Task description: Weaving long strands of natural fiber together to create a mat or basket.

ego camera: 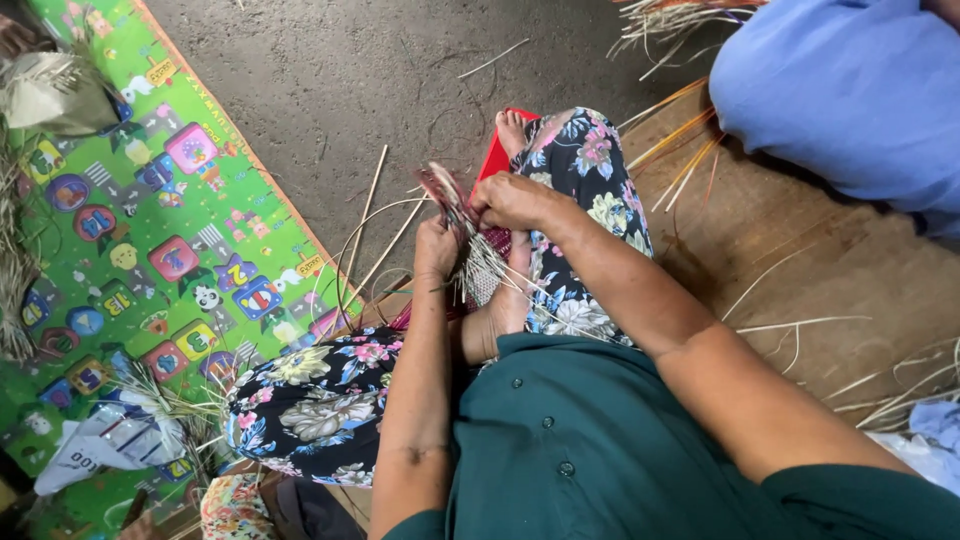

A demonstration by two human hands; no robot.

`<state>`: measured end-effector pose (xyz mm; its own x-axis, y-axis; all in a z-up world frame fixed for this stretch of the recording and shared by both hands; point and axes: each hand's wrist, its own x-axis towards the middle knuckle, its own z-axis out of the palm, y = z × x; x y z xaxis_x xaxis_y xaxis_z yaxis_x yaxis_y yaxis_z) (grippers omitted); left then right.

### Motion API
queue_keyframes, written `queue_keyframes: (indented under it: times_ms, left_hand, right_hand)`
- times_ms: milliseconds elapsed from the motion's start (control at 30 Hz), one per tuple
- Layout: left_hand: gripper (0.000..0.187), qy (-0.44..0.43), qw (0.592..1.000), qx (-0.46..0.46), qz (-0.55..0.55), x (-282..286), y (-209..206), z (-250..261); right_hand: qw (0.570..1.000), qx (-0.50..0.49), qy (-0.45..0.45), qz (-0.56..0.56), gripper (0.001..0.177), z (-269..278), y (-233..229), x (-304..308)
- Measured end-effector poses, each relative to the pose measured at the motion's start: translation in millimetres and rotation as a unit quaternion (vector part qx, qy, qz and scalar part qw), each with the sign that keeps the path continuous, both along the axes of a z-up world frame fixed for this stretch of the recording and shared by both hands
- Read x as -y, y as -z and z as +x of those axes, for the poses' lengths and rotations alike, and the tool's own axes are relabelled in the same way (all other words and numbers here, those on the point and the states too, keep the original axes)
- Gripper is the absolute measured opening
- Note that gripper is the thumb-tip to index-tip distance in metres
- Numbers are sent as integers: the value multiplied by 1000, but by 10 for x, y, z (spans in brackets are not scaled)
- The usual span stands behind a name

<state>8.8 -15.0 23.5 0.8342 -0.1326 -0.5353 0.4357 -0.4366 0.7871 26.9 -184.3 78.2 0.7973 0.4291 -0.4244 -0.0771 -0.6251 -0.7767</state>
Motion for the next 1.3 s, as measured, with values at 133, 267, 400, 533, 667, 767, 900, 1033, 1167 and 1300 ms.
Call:
queue_keyframes:
  times_ms: [133,267,400,533,667,767,900,1033,1167,1300]
  left_hand:
    - [11,30,999,13,-15,-2,-34,34]
    - [16,48,983,128,121,46,-307,-9]
    - [16,20,972,207,107,-96,414,-35]
    - [17,-74,989,124,-13,-158,391,0]
    - [21,-87,985,146,-14,-181,497,-48]
    - [15,-102,981,162,-18,-180,384,-77]
    - [4,-87,959,270,28,-183,312,-83]
    - [8,-32,891,430,143,-248,295,-55]
    - [10,-53,889,438,120,-219,245,-61]
    - [10,-70,908,399,110,-215,291,-41]
  right_hand:
    - [992,-97,73,-15,9,86,-168,-41]
    - [990,-64,116,-47,11,195,103,-224]
    - [995,13,92,-22,16,164,-232,-411]
    - [986,84,143,-20,30,-20,-408,-465]
    - [985,88,115,-94,65,-196,-171,-577]
    - [982,68,120,-131,80,-254,-108,-644]
    - [979,0,179,-98,83,-337,-7,-620]
    - [975,-66,188,-100,75,-380,183,-553]
    - [974,-73,196,-85,69,-367,53,-584]
    - [980,13,163,-110,53,-399,81,-568]
